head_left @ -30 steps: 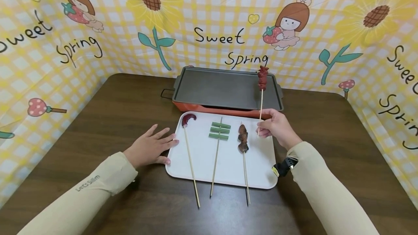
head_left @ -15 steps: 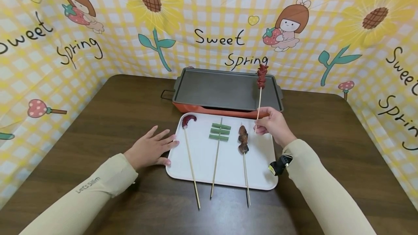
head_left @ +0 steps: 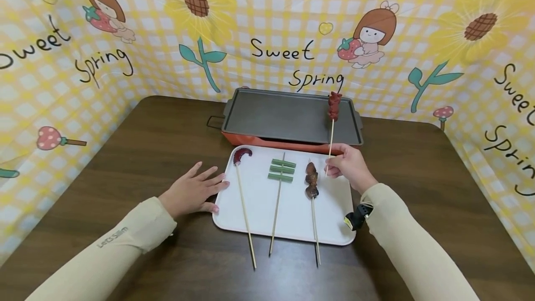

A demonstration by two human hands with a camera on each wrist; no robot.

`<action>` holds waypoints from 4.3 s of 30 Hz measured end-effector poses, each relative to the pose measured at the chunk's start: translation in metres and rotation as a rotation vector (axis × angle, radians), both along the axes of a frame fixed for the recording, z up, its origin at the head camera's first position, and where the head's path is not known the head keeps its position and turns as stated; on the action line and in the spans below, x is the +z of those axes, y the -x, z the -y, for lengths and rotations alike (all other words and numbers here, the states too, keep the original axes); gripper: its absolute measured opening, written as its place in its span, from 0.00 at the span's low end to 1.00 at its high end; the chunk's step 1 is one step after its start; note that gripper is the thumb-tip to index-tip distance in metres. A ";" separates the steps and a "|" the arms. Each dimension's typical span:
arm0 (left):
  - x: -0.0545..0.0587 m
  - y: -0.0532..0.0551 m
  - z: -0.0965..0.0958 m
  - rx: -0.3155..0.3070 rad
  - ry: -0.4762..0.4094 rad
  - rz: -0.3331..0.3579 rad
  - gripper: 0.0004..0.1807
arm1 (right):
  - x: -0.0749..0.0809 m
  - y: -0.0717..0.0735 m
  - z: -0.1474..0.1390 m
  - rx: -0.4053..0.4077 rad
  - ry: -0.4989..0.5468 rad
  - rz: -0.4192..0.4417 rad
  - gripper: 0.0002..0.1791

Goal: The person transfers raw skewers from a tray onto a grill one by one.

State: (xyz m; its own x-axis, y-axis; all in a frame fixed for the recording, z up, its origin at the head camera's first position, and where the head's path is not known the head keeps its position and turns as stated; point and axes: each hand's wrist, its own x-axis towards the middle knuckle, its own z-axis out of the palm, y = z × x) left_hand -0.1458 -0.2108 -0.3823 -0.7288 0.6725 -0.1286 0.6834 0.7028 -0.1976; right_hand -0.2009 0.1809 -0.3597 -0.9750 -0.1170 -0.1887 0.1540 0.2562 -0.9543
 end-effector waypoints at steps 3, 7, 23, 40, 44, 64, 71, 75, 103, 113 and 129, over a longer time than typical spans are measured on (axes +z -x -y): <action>0.001 0.000 -0.002 0.006 -0.004 0.022 0.39 | -0.002 0.000 -0.001 -0.002 0.009 0.009 0.26; 0.002 0.000 -0.003 0.023 -0.004 0.044 0.39 | -0.003 0.000 -0.001 0.002 0.013 0.006 0.27; 0.002 -0.001 -0.001 0.032 0.020 0.043 0.39 | -0.005 -0.001 0.001 -0.005 0.022 0.027 0.27; 0.002 0.000 -0.001 0.014 0.006 0.038 0.38 | -0.006 -0.003 0.002 -0.015 0.034 0.048 0.28; 0.002 0.000 0.000 0.016 0.005 0.036 0.38 | -0.007 -0.003 0.002 -0.021 0.040 0.062 0.29; -0.004 0.002 0.000 0.026 -0.023 0.046 0.39 | -0.023 -0.051 -0.002 0.027 -0.156 0.167 0.29; 0.002 0.001 -0.002 0.038 -0.020 0.063 0.39 | -0.024 -0.102 0.001 0.166 -0.418 0.129 0.32; 0.004 -0.001 -0.001 0.031 0.000 0.061 0.39 | -0.018 -0.122 0.006 0.194 -0.471 0.082 0.33; 0.009 0.011 -0.004 0.063 0.032 0.125 0.40 | -0.025 -0.137 0.024 0.300 -0.182 0.216 0.32; 0.008 0.012 -0.004 0.055 0.027 0.124 0.40 | -0.024 -0.136 0.020 0.334 -0.052 0.265 0.31; 0.005 0.008 -0.003 0.066 0.021 0.151 0.40 | -0.026 -0.137 0.015 0.377 -0.043 0.244 0.25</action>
